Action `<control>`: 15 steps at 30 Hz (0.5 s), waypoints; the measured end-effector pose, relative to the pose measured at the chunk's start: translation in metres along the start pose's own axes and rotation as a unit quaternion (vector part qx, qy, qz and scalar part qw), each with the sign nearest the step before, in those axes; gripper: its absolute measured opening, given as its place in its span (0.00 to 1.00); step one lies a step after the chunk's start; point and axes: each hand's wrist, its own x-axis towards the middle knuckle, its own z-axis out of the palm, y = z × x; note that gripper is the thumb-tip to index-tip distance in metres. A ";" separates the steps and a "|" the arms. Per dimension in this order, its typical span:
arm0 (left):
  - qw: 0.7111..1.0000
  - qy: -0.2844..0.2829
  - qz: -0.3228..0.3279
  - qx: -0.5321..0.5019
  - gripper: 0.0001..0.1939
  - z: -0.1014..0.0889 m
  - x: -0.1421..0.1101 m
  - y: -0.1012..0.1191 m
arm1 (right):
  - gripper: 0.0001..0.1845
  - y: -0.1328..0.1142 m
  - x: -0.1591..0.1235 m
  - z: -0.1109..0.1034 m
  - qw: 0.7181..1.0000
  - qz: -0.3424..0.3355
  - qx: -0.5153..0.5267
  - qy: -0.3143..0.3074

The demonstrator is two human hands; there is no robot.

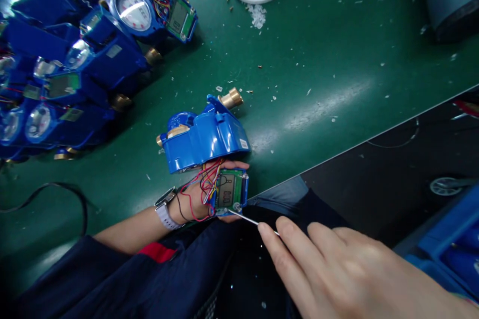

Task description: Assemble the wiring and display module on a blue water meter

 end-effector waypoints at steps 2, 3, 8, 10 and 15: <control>0.999 0.013 -0.018 -0.038 0.40 0.002 -0.002 -0.002 | 0.32 0.000 0.006 0.001 1.000 0.009 0.023 -0.019; 0.998 0.017 -0.025 -0.056 0.38 0.003 -0.002 -0.004 | 0.28 0.001 0.011 0.001 0.998 0.026 0.048 -0.028; 0.996 0.019 -0.019 -0.084 0.35 0.003 -0.004 -0.008 | 0.23 0.005 0.023 -0.001 0.999 -0.017 0.028 -0.007; 0.998 0.007 -0.024 -0.062 0.36 0.001 -0.004 -0.009 | 0.27 0.005 0.022 0.000 0.995 -0.082 -0.044 0.025; 0.998 -0.012 -0.050 -0.038 0.35 -0.001 -0.003 -0.007 | 0.22 -0.001 0.030 0.008 0.997 -0.010 0.075 0.028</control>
